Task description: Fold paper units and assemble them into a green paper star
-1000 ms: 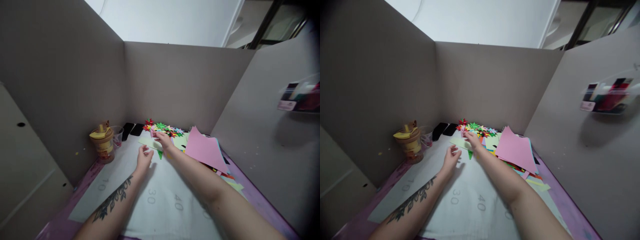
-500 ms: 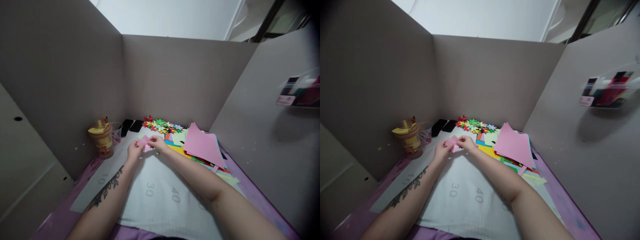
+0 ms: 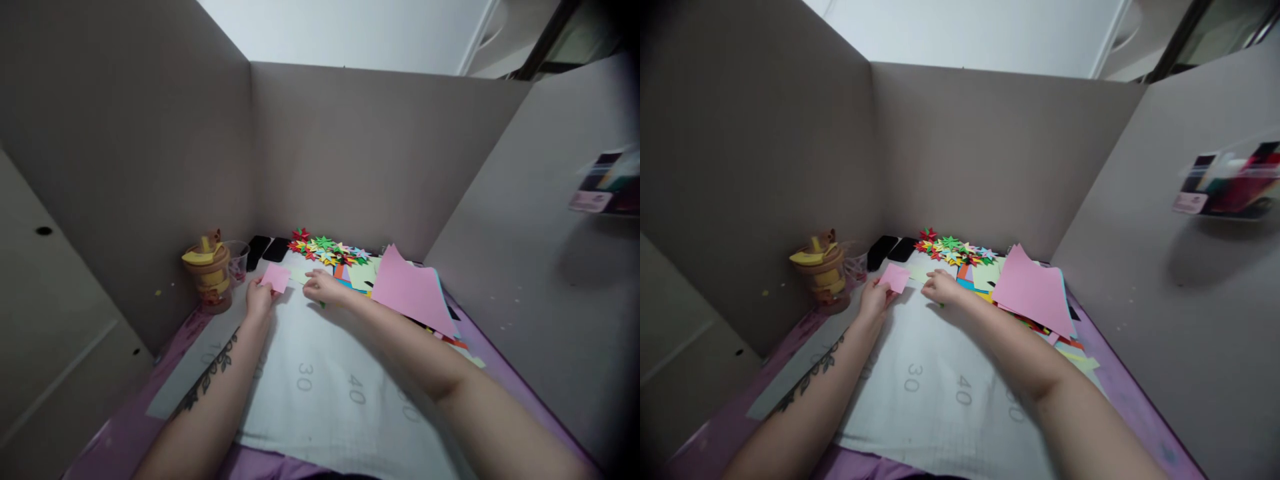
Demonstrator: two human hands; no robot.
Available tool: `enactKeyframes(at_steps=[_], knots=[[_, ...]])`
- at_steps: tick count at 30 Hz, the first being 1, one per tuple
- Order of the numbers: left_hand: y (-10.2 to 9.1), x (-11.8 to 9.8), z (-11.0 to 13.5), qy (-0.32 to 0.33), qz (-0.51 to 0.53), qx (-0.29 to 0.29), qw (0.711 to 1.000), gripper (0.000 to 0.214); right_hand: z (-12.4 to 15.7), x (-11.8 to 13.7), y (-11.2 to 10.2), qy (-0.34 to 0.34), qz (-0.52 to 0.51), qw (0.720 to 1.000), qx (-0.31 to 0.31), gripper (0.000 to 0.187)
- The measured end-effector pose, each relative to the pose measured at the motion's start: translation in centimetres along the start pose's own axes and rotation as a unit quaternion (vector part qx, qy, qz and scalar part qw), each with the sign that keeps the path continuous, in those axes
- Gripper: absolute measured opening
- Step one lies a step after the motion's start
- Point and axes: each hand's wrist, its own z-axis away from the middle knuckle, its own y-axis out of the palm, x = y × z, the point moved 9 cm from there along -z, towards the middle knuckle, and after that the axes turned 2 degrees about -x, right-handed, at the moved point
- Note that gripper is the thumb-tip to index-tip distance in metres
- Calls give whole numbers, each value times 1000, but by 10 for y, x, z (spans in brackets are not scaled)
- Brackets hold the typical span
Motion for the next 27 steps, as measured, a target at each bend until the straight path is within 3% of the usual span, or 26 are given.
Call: enactKeyframes(at_steps=[3,7,13,15,16,18,20,22,25,27], knots=[[-4,-2,3,4,-10,-14,1000,44,3,6,30,8,134,988,80,29],[-7,-4,3,11,-24,-25,999,46,-6,-1,33,47,138,986,86,26],[-12,-11,2,38,-51,-31,997,53,-17,1,-12,38,56,997,-49,22],[-13,-24,10,93,-63,-41,993,53,-11,3,-34,46,-23,992,-113,29],[-11,-34,17,139,-69,-40,987,52,-2,-1,-46,64,-135,975,-166,31],[7,-46,36,193,-51,23,980,50,17,-4,-49,85,-316,928,-180,35],[34,-30,54,100,19,144,984,45,41,1,-34,105,-393,907,-112,41],[61,-12,78,-7,74,264,962,42,72,10,-20,95,-423,899,-54,44],[80,-1,106,-58,100,347,931,40,116,20,-9,69,-360,930,1,47],[83,-1,115,-58,102,359,926,40,137,25,-20,19,-258,965,-39,45]])
